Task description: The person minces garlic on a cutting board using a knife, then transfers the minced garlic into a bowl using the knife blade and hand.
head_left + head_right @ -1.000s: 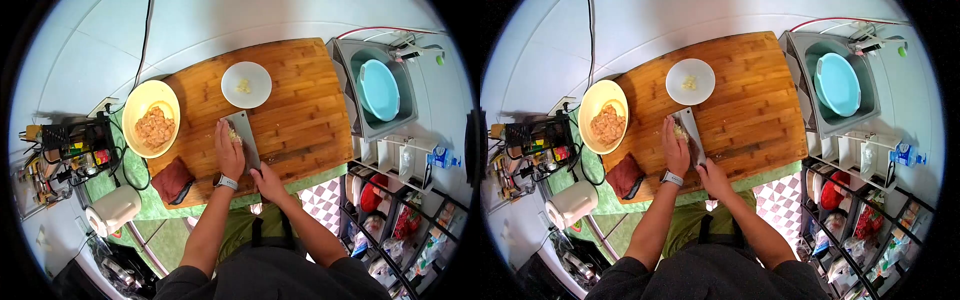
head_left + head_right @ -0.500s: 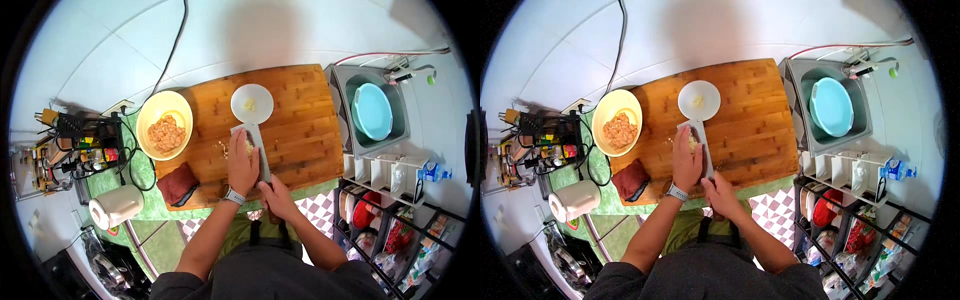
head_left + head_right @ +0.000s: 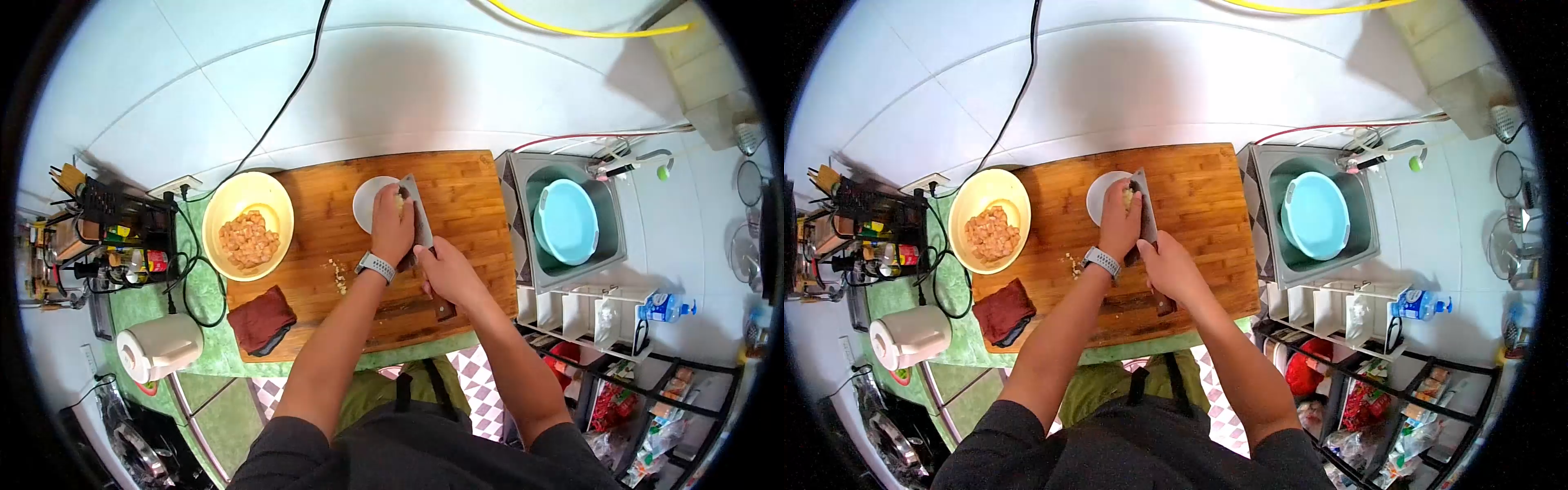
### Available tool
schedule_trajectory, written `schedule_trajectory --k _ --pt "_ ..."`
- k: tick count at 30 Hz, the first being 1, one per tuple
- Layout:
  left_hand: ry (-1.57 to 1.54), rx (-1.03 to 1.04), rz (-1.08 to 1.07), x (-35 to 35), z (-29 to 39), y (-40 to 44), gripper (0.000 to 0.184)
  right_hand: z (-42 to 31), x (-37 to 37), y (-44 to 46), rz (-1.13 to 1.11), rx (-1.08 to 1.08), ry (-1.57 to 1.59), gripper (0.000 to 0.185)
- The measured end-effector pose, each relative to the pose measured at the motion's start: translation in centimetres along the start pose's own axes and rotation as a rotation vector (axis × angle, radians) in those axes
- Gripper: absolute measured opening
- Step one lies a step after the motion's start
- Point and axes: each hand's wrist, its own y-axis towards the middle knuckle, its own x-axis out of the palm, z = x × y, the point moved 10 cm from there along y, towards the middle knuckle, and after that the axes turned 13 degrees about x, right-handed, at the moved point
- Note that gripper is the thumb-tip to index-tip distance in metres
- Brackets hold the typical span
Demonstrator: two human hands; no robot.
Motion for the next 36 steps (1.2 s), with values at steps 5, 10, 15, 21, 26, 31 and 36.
schedule_trajectory --k 5,10,15,21,26,31,36 --pt "0.008 0.015 0.069 0.6 -2.4 1.0 0.032 -1.5 -0.5 0.4 -0.022 0.031 -0.026 0.031" --pt "0.050 0.012 0.115 -0.2 -3.7 1.7 0.026 -1.4 -1.2 0.9 -0.026 0.075 -0.114 0.029" --pt "0.080 0.115 0.152 -1.3 -4.2 2.3 0.027 -1.5 -2.6 -0.6 -0.096 0.119 0.007 0.027" --pt "0.010 0.158 0.143 -2.7 -3.0 2.7 0.033 -1.8 -5.0 -2.1 -0.134 0.122 0.086 0.029" --pt "0.144 0.293 -0.156 -2.9 1.4 1.3 0.063 -1.6 -5.5 -2.5 -0.150 0.144 0.102 0.029" --pt "0.267 0.453 -0.474 -0.6 4.6 -1.5 0.076 -1.8 -4.2 -2.1 -0.141 0.125 0.053 0.028" --pt "0.560 0.374 -0.616 -0.3 -0.1 -2.4 0.087 -0.8 -3.7 -1.7 -0.167 0.136 0.029 0.030"
